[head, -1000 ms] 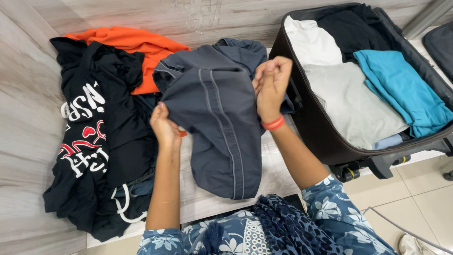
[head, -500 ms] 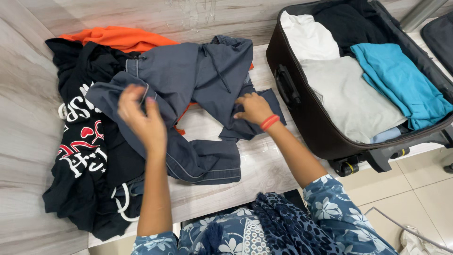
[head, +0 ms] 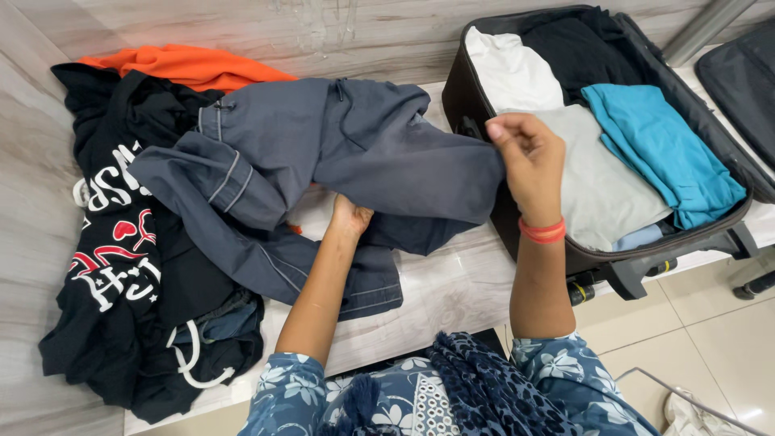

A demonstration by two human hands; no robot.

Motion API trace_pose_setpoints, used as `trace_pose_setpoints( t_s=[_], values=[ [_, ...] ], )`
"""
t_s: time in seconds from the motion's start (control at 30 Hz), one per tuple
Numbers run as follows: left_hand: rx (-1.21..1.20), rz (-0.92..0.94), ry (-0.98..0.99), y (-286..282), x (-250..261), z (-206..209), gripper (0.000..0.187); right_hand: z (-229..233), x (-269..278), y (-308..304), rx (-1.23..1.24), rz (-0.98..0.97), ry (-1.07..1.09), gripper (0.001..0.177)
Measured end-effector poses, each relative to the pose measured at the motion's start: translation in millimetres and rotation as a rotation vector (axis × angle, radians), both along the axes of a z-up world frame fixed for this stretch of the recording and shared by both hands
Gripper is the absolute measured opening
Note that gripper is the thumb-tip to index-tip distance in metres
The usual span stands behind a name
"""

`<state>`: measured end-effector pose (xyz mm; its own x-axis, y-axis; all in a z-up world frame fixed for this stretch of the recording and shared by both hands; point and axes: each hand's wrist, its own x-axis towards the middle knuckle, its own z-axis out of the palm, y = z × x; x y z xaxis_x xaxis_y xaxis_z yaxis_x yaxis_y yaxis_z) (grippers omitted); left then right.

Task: The person folds several garments by hand on a tiled floor next to an open suitcase. They handle an orange hoodie, a black graphic t-shirt, dark gray pants, a teal button-up shirt, a black sweater, and a white button-up shirt, folding each item and placing it into the suitcase.

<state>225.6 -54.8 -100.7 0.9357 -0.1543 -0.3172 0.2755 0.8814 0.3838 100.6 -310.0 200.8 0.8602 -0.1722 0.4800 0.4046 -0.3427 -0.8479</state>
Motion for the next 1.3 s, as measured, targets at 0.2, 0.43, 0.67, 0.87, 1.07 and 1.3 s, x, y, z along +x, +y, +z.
trace_pose_setpoints(
  t_s=[0.2,0.43,0.67,0.87,1.07,1.3],
  values=[
    [0.352,-0.251,-0.207,-12.5,-9.3,63.5,0.048,-3.3,-3.2,15.5,-0.770,-0.345,-0.246,0.024],
    [0.729,-0.137,-0.245,-27.9,-29.4,70.2,0.065,-63.5,-0.6,81.0,-0.627,-0.102,0.066,0.021],
    [0.692,-0.234,-0.250,-13.6,-54.8,87.9,0.048,-58.4,-1.1,82.1,-0.560,-0.147,-0.190,0.010],
    [0.566,-0.317,-0.304,-21.9,-76.5,95.8,0.027,-58.1,-2.4,88.3,-0.558,-0.155,-0.168,0.006],
    [0.540,-0.058,-0.237,-24.9,-76.0,94.4,0.024,-56.1,-11.5,99.3,-0.484,-0.170,-0.275,0.003],
    [0.594,0.013,-0.386,-17.8,-87.5,81.9,0.018,-38.6,-19.4,86.1,-0.483,-0.075,-0.094,0.012]
  ],
)
